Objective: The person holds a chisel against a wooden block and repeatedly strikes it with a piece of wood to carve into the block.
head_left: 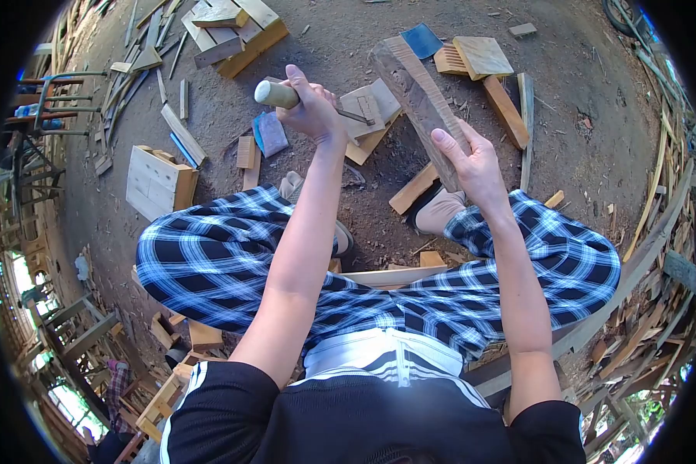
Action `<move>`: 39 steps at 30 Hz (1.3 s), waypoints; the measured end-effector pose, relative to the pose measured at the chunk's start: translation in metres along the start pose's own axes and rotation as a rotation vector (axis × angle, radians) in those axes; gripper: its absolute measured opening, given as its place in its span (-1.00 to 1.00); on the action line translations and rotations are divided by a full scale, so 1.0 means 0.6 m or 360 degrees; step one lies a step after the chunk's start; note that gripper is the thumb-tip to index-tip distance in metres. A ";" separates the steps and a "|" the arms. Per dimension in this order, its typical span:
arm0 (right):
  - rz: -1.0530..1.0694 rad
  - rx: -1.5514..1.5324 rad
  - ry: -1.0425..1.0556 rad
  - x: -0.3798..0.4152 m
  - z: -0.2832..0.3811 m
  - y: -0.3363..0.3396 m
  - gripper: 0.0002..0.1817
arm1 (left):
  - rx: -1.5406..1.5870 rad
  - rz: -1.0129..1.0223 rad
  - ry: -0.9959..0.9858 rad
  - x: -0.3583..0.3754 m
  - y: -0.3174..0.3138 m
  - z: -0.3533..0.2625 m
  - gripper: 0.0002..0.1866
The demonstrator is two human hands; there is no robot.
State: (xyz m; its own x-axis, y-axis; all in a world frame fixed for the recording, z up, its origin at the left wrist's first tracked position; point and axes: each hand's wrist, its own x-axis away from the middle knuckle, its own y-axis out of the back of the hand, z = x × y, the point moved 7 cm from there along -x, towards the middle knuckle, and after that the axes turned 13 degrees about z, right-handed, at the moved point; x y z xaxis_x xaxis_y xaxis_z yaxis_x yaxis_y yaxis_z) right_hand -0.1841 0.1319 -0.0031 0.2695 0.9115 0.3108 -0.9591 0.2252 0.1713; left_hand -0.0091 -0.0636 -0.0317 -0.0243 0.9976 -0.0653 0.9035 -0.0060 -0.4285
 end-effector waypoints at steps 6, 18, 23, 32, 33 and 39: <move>0.0031 0.0007 -0.0004 -0.003 0.018 -0.005 -0.41 | -0.0201 0.0011 -0.0121 0.011 -0.020 0.001 -0.64; -0.0045 0.1193 0.0966 0.002 0.270 -0.068 -0.51 | 0.1405 0.0220 0.0837 0.066 -0.055 0.126 -0.62; -0.0170 0.1075 0.1033 0.020 0.298 -0.059 -0.45 | -0.0811 0.0522 -0.0701 0.054 -0.059 0.007 -0.75; -0.0031 0.1235 0.0850 -0.001 0.238 -0.080 -0.46 | 0.1209 0.0312 0.0506 0.038 -0.021 0.147 -0.82; -0.0028 0.1238 0.0852 0.003 0.235 -0.078 -0.46 | 0.1005 0.0375 0.0457 0.028 -0.029 0.119 -0.80; -0.0087 0.0454 0.0449 0.013 0.138 -0.020 -0.50 | 0.0072 0.0201 0.0011 -0.027 -0.016 0.013 -0.70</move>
State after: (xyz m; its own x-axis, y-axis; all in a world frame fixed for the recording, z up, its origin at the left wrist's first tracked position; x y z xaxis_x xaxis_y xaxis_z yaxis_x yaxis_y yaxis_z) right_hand -0.1635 0.1079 0.0745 0.2470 0.9685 0.0319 -0.8711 0.2075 0.4451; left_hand -0.0205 -0.0803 -0.0336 0.0918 0.9891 -0.1149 0.8789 -0.1347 -0.4575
